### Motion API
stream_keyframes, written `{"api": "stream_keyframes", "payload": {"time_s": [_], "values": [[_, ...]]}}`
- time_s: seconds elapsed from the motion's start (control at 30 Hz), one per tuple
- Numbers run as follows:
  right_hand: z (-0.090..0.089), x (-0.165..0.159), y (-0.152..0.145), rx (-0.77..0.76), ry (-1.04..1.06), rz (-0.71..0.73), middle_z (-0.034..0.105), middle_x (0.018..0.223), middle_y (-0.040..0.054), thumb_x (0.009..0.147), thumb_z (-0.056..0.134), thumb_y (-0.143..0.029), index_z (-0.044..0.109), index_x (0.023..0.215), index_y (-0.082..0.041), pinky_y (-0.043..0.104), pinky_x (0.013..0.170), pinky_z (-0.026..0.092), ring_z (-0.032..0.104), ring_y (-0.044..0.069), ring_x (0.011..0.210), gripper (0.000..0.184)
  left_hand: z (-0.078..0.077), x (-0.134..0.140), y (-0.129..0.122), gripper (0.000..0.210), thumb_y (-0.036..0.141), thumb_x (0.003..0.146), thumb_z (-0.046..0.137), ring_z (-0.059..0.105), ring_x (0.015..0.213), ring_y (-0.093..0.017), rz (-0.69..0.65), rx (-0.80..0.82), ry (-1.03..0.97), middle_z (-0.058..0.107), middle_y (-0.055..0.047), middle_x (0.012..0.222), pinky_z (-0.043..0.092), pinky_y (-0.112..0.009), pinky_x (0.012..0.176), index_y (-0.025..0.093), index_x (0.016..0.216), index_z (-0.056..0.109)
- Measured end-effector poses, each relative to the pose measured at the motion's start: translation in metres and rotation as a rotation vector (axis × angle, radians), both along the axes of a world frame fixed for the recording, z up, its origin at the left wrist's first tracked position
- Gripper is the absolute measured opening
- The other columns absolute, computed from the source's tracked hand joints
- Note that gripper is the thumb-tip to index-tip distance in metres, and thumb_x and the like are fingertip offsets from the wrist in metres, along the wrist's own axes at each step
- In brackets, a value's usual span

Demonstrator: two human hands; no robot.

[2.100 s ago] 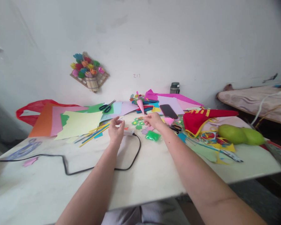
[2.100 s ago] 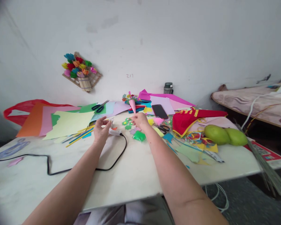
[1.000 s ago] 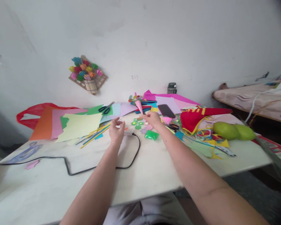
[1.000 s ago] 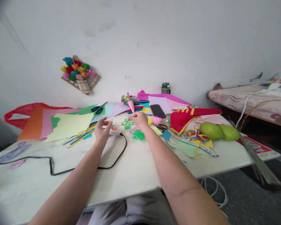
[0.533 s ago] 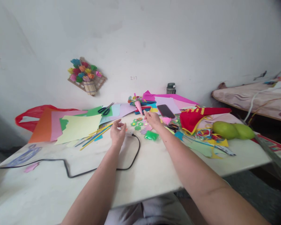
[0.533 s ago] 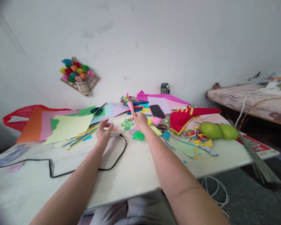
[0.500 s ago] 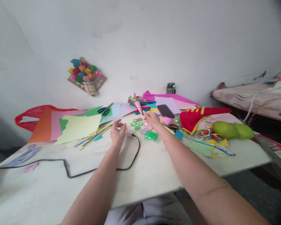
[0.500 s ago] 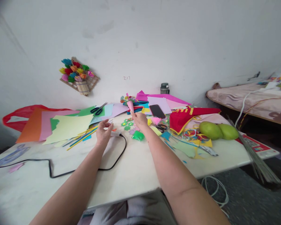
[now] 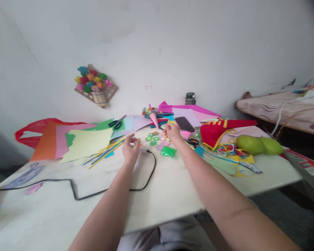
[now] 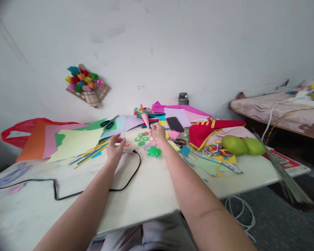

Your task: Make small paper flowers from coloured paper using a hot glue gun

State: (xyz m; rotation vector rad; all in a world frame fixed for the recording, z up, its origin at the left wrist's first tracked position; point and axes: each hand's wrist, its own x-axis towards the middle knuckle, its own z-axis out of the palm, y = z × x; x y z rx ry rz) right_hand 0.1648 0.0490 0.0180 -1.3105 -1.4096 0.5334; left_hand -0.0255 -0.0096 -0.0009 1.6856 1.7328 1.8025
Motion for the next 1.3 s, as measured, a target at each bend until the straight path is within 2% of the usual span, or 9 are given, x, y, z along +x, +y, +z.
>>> {"api": "stream_keyframes", "payload": {"time_s": [0.17, 0.27, 0.4, 0.63, 0.77, 0.87, 1.07, 1.2, 1.3], "values": [[0.003, 0.002, -0.006, 0.016, -0.124, -0.028, 0.060, 0.056, 0.0002, 0.070, 0.052, -0.051, 0.057, 0.063, -0.018, 0.022, 0.049, 0.040, 0.054, 0.012, 0.050, 0.034, -0.001, -0.001, 0.002, 0.035, 0.033, 0.067, 0.055, 0.056, 0.074, -0.016, -0.003, 0.006, -0.003, 0.061, -0.001, 0.074, 0.043, -0.028, 0.068, 0.019, 0.099, 0.053], [0.001, 0.004, -0.004, 0.053, -0.176, -0.070, 0.064, 0.066, 0.0003, 0.065, 0.061, -0.040, 0.061, 0.066, -0.019, 0.022, 0.055, 0.041, 0.057, 0.014, 0.062, 0.022, -0.002, -0.002, 0.002, 0.034, 0.033, 0.068, 0.055, 0.056, 0.075, -0.016, 0.000, 0.003, -0.002, 0.061, 0.000, 0.074, 0.044, -0.028, 0.068, 0.019, 0.099, 0.053], [-0.002, 0.004, 0.001, 0.042, -0.128, -0.011, 0.065, 0.071, 0.0009, 0.074, 0.049, -0.028, 0.064, 0.073, -0.018, 0.021, 0.054, 0.041, 0.059, 0.013, 0.064, 0.018, -0.001, -0.002, 0.002, 0.035, 0.033, 0.068, 0.055, 0.056, 0.074, -0.015, 0.004, -0.005, 0.000, 0.061, 0.000, 0.074, 0.044, -0.029, 0.068, 0.020, 0.100, 0.053], [0.004, -0.004, -0.013, -0.055, -0.134, 0.059, 0.062, 0.058, 0.0011, 0.075, 0.047, -0.047, 0.060, 0.067, -0.017, 0.022, 0.047, 0.039, 0.055, 0.012, 0.049, 0.034, -0.002, -0.003, 0.003, 0.034, 0.032, 0.068, 0.055, 0.056, 0.074, -0.016, 0.008, 0.001, 0.019, 0.061, 0.000, 0.075, 0.044, -0.029, 0.069, 0.020, 0.099, 0.053], [0.009, -0.006, -0.019, -0.036, -0.290, -0.014, 0.066, 0.069, 0.0003, 0.065, 0.062, -0.038, 0.064, 0.071, -0.020, 0.022, 0.055, 0.040, 0.058, 0.014, 0.063, 0.019, -0.002, -0.003, 0.004, 0.033, 0.031, 0.068, 0.055, 0.056, 0.075, -0.016, 0.011, 0.011, 0.026, 0.061, -0.001, 0.074, 0.044, -0.029, 0.071, 0.020, 0.099, 0.053], [0.009, -0.006, -0.017, -0.028, -0.331, -0.021, 0.067, 0.076, -0.0003, 0.073, 0.054, -0.031, 0.066, 0.076, -0.022, 0.021, 0.057, 0.038, 0.059, 0.013, 0.067, 0.015, 0.000, -0.003, 0.002, 0.033, 0.031, 0.067, 0.055, 0.056, 0.075, -0.016, 0.016, 0.004, 0.031, 0.061, 0.000, 0.074, 0.044, -0.030, 0.070, 0.020, 0.099, 0.053], [0.008, -0.005, -0.018, -0.090, -0.310, -0.021, 0.065, 0.064, 0.0019, 0.083, 0.036, -0.047, 0.065, 0.075, -0.018, 0.021, 0.051, 0.036, 0.056, 0.010, 0.052, 0.042, 0.001, -0.004, 0.001, 0.034, 0.032, 0.067, 0.055, 0.057, 0.073, -0.016, 0.041, -0.008, 0.043, 0.062, 0.000, 0.076, 0.043, -0.030, 0.069, 0.021, 0.100, 0.054], [0.006, -0.008, -0.019, -0.045, -0.382, -0.005, 0.067, 0.074, 0.0010, 0.071, 0.057, -0.038, 0.066, 0.076, -0.021, 0.021, 0.055, 0.038, 0.059, 0.014, 0.067, 0.020, 0.001, -0.003, 0.001, 0.034, 0.032, 0.067, 0.055, 0.057, 0.072, -0.016, 0.045, -0.011, 0.043, 0.062, -0.001, 0.076, 0.043, -0.030, 0.069, 0.021, 0.100, 0.054], [0.004, -0.009, -0.015, -0.030, -0.368, 0.026, 0.068, 0.078, -0.0001, 0.073, 0.055, -0.028, 0.067, 0.082, -0.023, 0.021, 0.057, 0.039, 0.059, 0.013, 0.070, 0.015, 0.002, -0.003, 0.001, 0.034, 0.032, 0.067, 0.055, 0.057, 0.071, -0.016, 0.048, -0.020, 0.044, 0.062, 0.000, 0.076, 0.043, -0.030, 0.068, 0.021, 0.099, 0.054]]}}
